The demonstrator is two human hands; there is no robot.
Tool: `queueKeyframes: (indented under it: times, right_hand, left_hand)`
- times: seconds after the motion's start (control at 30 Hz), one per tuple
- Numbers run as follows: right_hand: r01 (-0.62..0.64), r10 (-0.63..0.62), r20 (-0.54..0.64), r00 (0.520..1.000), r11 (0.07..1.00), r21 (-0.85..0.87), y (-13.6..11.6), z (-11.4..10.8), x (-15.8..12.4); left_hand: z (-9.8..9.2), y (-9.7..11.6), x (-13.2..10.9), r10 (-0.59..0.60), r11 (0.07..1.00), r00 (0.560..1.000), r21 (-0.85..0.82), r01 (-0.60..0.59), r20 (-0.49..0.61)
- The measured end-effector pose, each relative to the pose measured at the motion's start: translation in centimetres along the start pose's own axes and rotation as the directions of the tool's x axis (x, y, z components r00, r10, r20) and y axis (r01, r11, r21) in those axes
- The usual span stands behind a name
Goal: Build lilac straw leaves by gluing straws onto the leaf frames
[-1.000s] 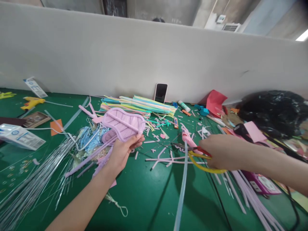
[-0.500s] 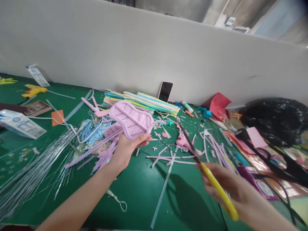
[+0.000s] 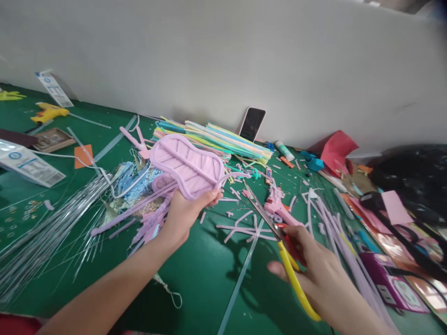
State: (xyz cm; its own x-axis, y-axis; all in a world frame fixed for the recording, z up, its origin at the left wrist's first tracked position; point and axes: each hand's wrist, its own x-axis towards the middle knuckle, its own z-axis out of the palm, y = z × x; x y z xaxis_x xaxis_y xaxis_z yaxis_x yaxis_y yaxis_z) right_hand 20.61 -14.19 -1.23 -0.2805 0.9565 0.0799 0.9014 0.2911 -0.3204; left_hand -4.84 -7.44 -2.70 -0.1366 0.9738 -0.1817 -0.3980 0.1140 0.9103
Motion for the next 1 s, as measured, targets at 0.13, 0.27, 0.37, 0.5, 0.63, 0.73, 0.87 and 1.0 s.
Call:
queueKeyframes:
  times: [0.13, 0.27, 0.37, 0.5, 0.63, 0.73, 0.87, 1.0]
  right_hand:
    - [0.166, -0.221, -0.178, 0.959, 0.945, -0.281, -0.4, 0.7, 1.5]
    - [0.227, -0.369, -0.240, 0.898, 0.855, -0.466, -0.7, 0.8, 2.8]
    - [0.252, -0.425, -0.251, 0.870, 0.819, -0.516, -0.9, 0.5, 3.5]
    - [0.288, -0.466, -0.241, 0.851, 0.799, -0.527, -0.9, 0.1, 4.4]
    - [0.328, -0.481, -0.196, 0.854, 0.793, -0.513, -0.4, -0.4, 4.9]
    - [0.348, -0.479, -0.167, 0.862, 0.797, -0.493, 0.4, -0.9, 5.2]
    - [0.370, -0.469, -0.081, 0.879, 0.780, -0.505, 1.1, -1.8, 5.5]
    - [0.400, -0.493, -0.024, 0.870, 0.732, -0.552, 1.1, -2.6, 5.7]
  left_hand:
    - [0.2, -0.1, -0.1, 0.000, 1.000, 1.000, -0.004, 0.000, 0.019]
    - [0.2, -0.1, -0.1, 0.005, 1.000, 1.000, 0.005, -0.005, 0.026]
    - [0.3, -0.1, -0.2, -0.002, 1.000, 1.000, 0.021, 0.002, 0.000]
    - [0.4, 0.0, -0.2, 0.000, 0.999, 1.000, 0.044, 0.001, -0.014]
    - [0.2, -0.1, -0.2, -0.037, 0.999, 0.999, 0.022, 0.036, 0.029]
    - [0.1, -0.2, -0.2, -0.058, 0.998, 0.994, -0.018, 0.060, 0.090]
    - [-0.1, -0.4, -0.3, -0.086, 0.995, 0.986, -0.040, 0.093, 0.141]
    - [-0.1, -0.3, -0.4, -0.091, 0.994, 0.986, -0.048, 0.098, 0.140]
